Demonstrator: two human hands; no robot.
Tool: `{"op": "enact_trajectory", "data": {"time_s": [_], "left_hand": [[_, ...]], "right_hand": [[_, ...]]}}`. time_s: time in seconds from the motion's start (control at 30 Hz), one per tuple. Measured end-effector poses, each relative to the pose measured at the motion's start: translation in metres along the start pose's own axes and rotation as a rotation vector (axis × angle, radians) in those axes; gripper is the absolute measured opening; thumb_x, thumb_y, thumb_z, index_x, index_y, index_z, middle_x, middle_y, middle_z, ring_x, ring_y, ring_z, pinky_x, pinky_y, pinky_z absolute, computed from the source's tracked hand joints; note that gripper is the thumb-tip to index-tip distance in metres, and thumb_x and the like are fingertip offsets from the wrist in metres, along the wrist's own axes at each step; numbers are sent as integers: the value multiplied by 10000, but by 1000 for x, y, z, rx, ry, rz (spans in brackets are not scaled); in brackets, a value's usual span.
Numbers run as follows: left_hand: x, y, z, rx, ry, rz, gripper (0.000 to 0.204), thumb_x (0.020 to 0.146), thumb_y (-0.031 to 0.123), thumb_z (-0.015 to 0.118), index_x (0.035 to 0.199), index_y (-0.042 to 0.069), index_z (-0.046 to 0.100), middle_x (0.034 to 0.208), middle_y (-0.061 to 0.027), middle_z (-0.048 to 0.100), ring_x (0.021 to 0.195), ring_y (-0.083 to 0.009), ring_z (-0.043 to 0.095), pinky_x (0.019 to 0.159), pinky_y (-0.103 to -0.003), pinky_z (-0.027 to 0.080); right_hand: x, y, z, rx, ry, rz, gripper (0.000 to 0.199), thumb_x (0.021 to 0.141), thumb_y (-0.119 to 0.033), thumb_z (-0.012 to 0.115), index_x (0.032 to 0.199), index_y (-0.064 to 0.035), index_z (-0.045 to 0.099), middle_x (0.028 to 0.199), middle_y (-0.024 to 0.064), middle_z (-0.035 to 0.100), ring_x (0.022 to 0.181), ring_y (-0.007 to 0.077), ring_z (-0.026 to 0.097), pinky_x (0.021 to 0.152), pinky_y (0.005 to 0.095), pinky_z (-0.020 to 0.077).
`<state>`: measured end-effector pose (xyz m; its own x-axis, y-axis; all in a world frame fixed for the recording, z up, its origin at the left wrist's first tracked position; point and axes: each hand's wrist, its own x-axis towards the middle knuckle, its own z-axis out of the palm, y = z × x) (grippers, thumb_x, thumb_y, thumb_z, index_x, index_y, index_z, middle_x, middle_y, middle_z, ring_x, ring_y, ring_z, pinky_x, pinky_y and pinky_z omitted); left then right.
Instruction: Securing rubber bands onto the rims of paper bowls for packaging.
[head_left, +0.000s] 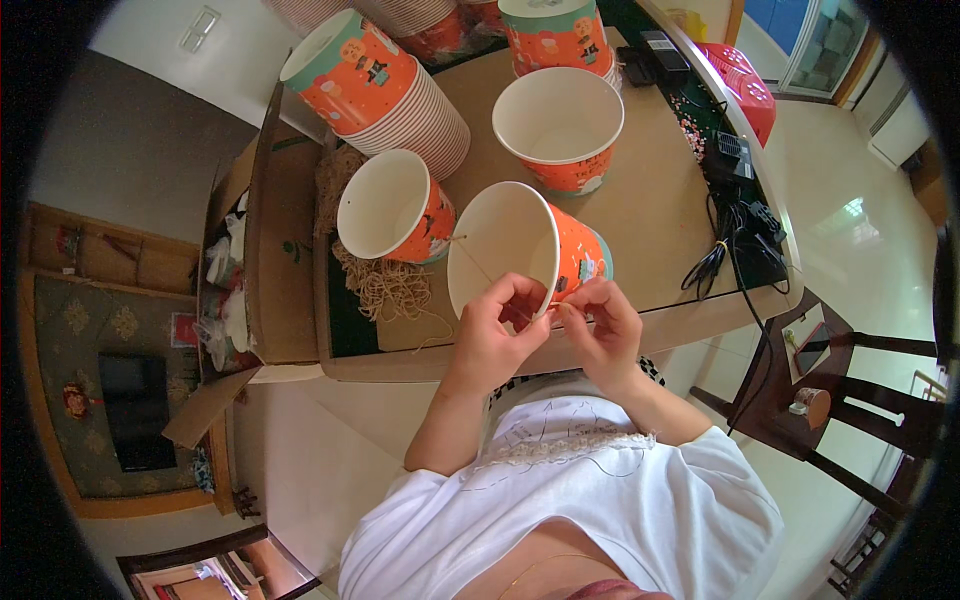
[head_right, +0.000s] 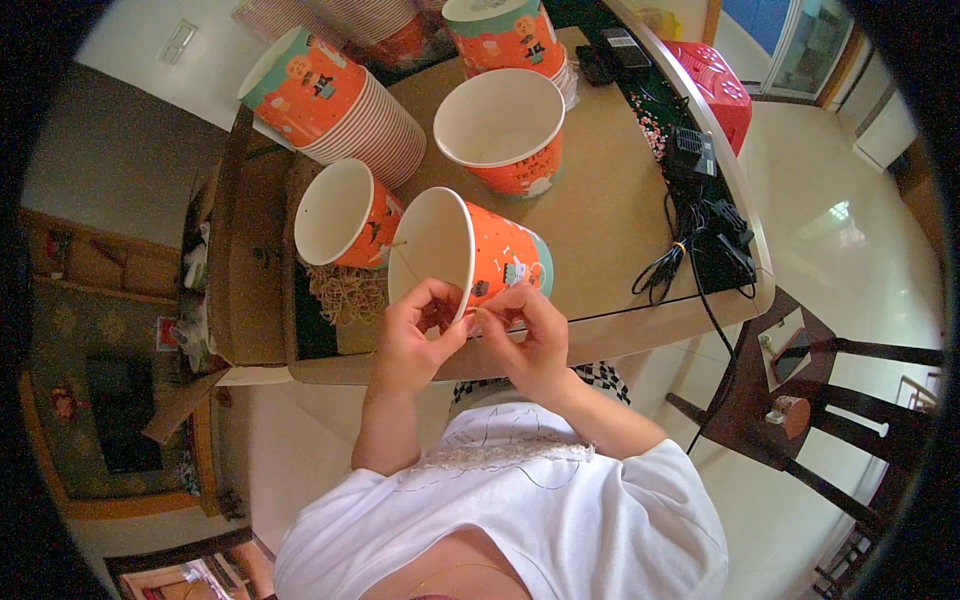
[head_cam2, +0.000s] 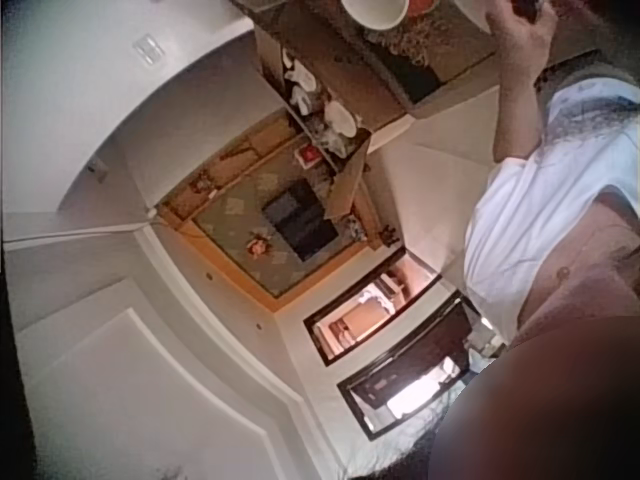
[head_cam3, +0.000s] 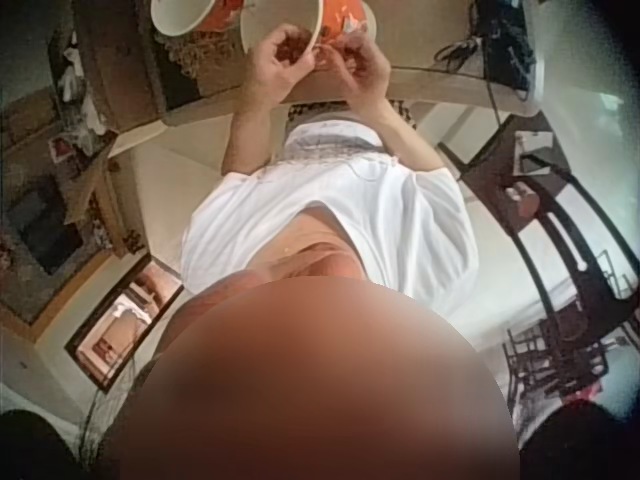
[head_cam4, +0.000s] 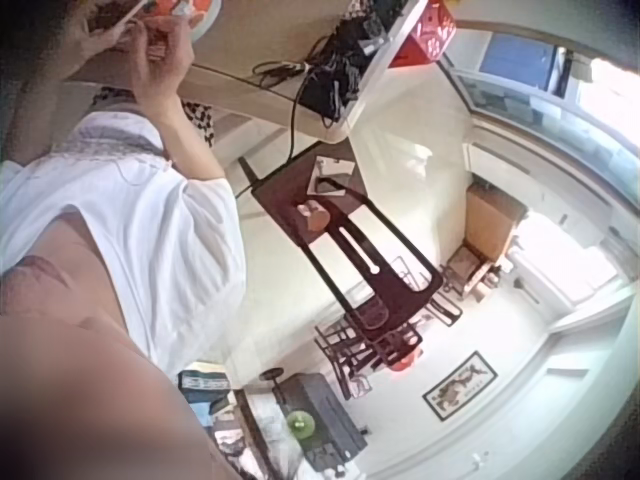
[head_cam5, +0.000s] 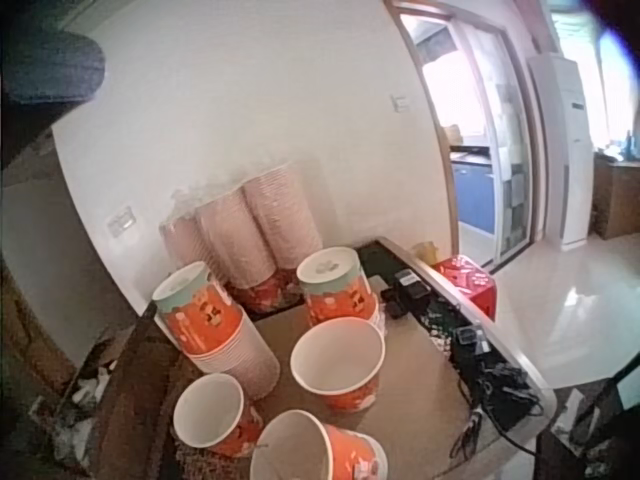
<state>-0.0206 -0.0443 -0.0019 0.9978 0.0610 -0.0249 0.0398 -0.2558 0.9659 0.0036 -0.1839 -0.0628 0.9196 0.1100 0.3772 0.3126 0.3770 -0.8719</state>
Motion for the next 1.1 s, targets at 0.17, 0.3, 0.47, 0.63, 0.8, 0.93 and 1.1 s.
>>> {"op": "enact_trajectory", "data": {"time_s": [0.17, 0.3, 0.47, 0.63, 0.8, 0.93, 1.1], "left_hand": [[0, 2, 1, 6, -4, 9, 110, 806, 34, 650, 899, 22, 593, 770, 13, 621, 680, -34, 541, 598, -197, 437], [1, 3, 0, 38, -15, 9, 109, 801, 31, 655, 892, 24, 595, 763, 11, 616, 681, -37, 540, 597, -201, 435], [0, 2, 1, 39, -22, 15, 125, 797, 28, 662, 900, 24, 591, 770, 11, 616, 683, -40, 542, 599, -201, 433], [1, 0, 1, 17, -31, 12, 138, 792, 17, 664, 907, 28, 587, 784, 11, 619, 692, -42, 547, 598, -198, 430], [-1, -3, 2, 22, -40, 16, 147, 793, 13, 662, 912, 37, 577, 786, 20, 605, 699, -38, 535, 598, -195, 424], [-1, -5, 3, -2, -41, -3, 150, 795, 12, 660, 912, 41, 571, 781, 25, 594, 695, -35, 524, 600, -195, 421], [-1, -4, 4, 5, -29, 2, 142, 801, 19, 658, 909, 42, 569, 781, 28, 592, 698, -33, 522, 606, -198, 421]], "right_hand": [[0, 1, -1, -10, -7, 3, 92, 840, 58, 628, 881, 8, 563, 824, 52, 598, 722, 81, 588, 618, 206, 468], [0, 1, -1, 0, -9, 19, 90, 841, 57, 627, 884, 9, 565, 821, 52, 591, 722, 82, 590, 619, 204, 468], [0, 3, -1, 2, -3, 19, 92, 839, 54, 634, 883, 7, 568, 819, 51, 589, 716, 80, 584, 617, 203, 463], [-1, 4, 0, -7, 13, 27, 104, 826, 45, 653, 874, -2, 574, 806, 45, 586, 685, 76, 554, 605, 205, 446], [-2, 9, -1, -48, 15, 36, 99, 820, 39, 657, 863, -4, 579, 774, 38, 579, 675, 73, 539, 593, 206, 433], [-2, 10, -1, -49, 9, 42, 101, 817, 44, 653, 861, -5, 576, 765, 34, 574, 660, 73, 525, 589, 206, 427], [-2, 12, -1, -30, 18, 56, 102, 819, 45, 651, 864, -2, 573, 769, 34, 576, 660, 71, 526, 590, 206, 428]]}}
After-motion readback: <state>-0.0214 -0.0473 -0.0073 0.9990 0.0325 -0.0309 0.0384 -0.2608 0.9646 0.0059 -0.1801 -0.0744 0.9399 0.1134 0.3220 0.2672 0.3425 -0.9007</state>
